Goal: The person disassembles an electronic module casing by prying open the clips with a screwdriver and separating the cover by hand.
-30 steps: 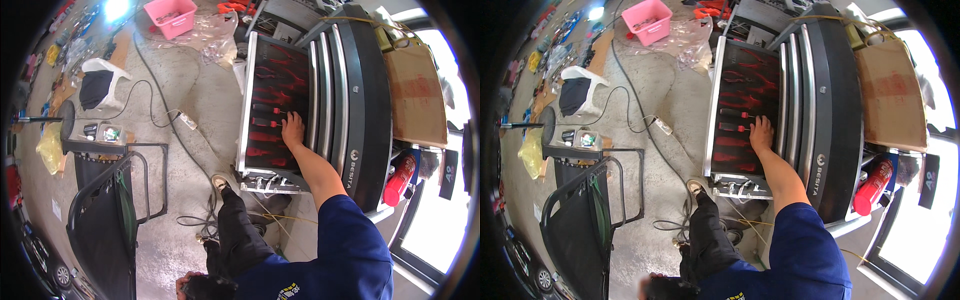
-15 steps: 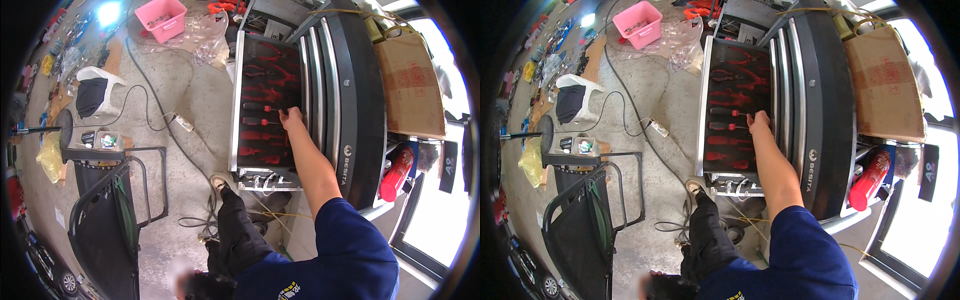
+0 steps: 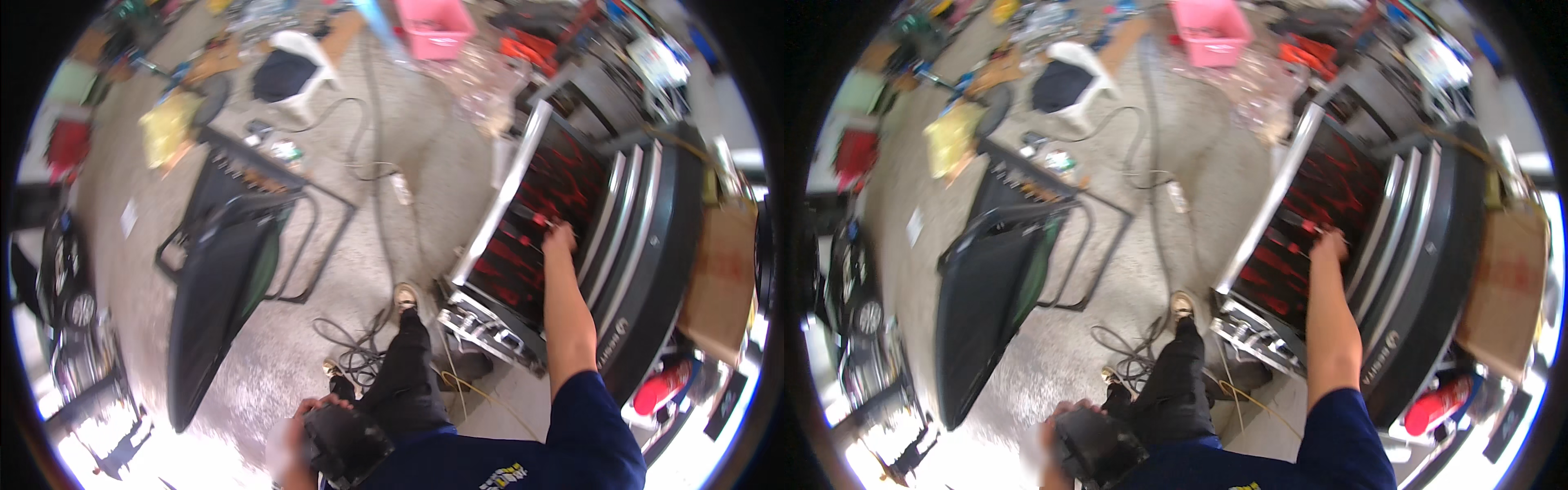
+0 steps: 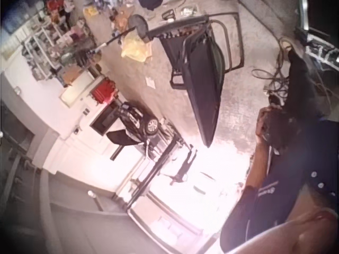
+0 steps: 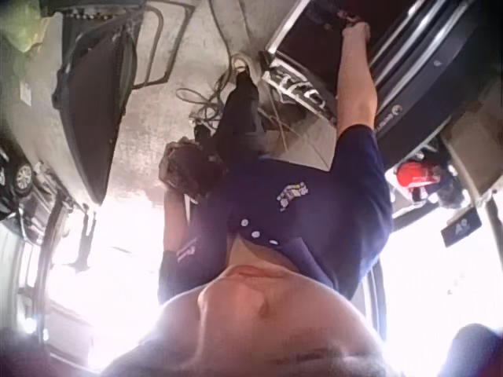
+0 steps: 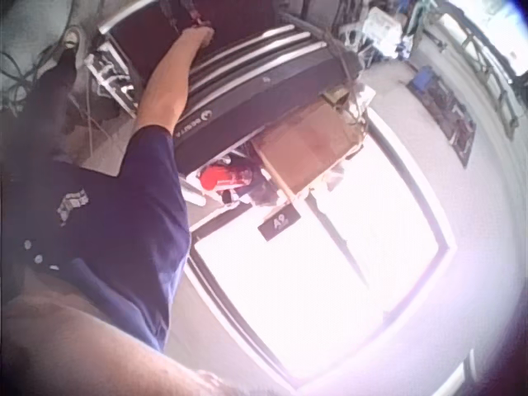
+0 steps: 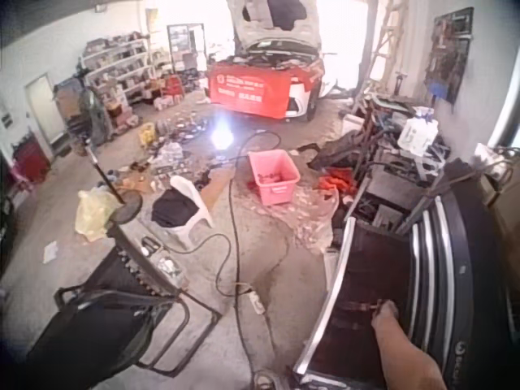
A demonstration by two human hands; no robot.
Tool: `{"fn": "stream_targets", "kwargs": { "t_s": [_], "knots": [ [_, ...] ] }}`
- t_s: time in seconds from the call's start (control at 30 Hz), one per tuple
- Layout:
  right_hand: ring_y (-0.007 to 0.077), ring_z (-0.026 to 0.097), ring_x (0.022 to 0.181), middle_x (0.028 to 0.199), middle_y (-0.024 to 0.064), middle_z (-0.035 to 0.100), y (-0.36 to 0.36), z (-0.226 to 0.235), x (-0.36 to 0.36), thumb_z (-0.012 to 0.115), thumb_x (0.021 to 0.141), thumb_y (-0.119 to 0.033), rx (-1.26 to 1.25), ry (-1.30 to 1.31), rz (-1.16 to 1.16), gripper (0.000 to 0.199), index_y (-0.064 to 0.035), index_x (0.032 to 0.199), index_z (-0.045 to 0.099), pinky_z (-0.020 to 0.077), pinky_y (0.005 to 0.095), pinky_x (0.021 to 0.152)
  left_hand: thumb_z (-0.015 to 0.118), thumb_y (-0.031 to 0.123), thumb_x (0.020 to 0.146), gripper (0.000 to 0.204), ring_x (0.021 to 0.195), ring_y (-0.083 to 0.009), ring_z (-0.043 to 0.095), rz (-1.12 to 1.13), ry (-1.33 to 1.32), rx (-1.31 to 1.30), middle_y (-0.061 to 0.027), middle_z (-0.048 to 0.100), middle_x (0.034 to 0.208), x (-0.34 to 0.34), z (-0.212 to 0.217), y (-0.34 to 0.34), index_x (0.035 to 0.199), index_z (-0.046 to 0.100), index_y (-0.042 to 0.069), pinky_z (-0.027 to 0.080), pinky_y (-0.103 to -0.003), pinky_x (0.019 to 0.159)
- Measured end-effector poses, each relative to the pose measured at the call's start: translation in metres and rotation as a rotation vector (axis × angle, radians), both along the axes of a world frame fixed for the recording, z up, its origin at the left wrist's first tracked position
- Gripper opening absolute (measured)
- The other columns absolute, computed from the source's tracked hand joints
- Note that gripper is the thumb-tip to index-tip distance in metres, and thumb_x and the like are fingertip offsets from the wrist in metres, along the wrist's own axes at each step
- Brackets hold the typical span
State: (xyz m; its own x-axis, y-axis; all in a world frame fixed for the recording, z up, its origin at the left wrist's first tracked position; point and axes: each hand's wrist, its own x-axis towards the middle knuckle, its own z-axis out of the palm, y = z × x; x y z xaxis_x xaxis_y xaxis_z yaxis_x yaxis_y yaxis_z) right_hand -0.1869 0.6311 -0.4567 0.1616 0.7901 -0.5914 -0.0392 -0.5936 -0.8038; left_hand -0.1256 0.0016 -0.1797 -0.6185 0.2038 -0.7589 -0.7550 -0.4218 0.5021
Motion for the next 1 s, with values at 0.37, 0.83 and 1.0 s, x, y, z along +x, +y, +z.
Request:
{"fn": "stream_targets", "kwargs": {
  "t_s": [0.37,0.83,1.0],
  "knots": [
    [0.005,0.041,0.055,0.069,-0.0042,0.04,-0.26,0.375,-0.05,0.047,0.105,-0.026,0.484,0.537,1.257,0.037,0.0006,0.131,0.051,0.0383,0.0218,0.05,0.059,0.051,0.087,0.045,0.117,-0.0322,0.048,0.625,0.24,0.59,-0.0132,0.053,0.118,0.034,0.108,-0.088,0.109,0.058,0.012,0.035,-0.05,0.108],
    [0.018,0.059,0.088,0.104,0.0138,0.054,-0.887,0.438,0.159,0.06,0.09,-0.003,-0.829,0.172,2.764,0.07,-0.0094,0.146,0.02,0.0512,0.0362,0.086,0.053,0.051,0.09,0.046,0.126,-0.0292,0.047,1.247,0.685,0.678,-0.012,0.059,0.123,0.228,0.065,-0.521,0.112,0.066,0.012,0.031,-0.05,0.114],
    [0.0202,0.061,0.097,0.129,0.0112,0.042,-1.027,0.43,0.152,0.07,0.079,-0.002,-0.007,0.348,2.944,0.056,0.0006,0.13,0.049,0.0517,0.0316,0.084,0.052,0.045,0.091,0.043,0.132,-0.0313,0.046,1.43,0.521,0.53,-0.0144,0.059,0.13,0.278,0.063,-0.656,0.111,0.066,0.009,0.036,-0.051,0.111]
  ]
}}
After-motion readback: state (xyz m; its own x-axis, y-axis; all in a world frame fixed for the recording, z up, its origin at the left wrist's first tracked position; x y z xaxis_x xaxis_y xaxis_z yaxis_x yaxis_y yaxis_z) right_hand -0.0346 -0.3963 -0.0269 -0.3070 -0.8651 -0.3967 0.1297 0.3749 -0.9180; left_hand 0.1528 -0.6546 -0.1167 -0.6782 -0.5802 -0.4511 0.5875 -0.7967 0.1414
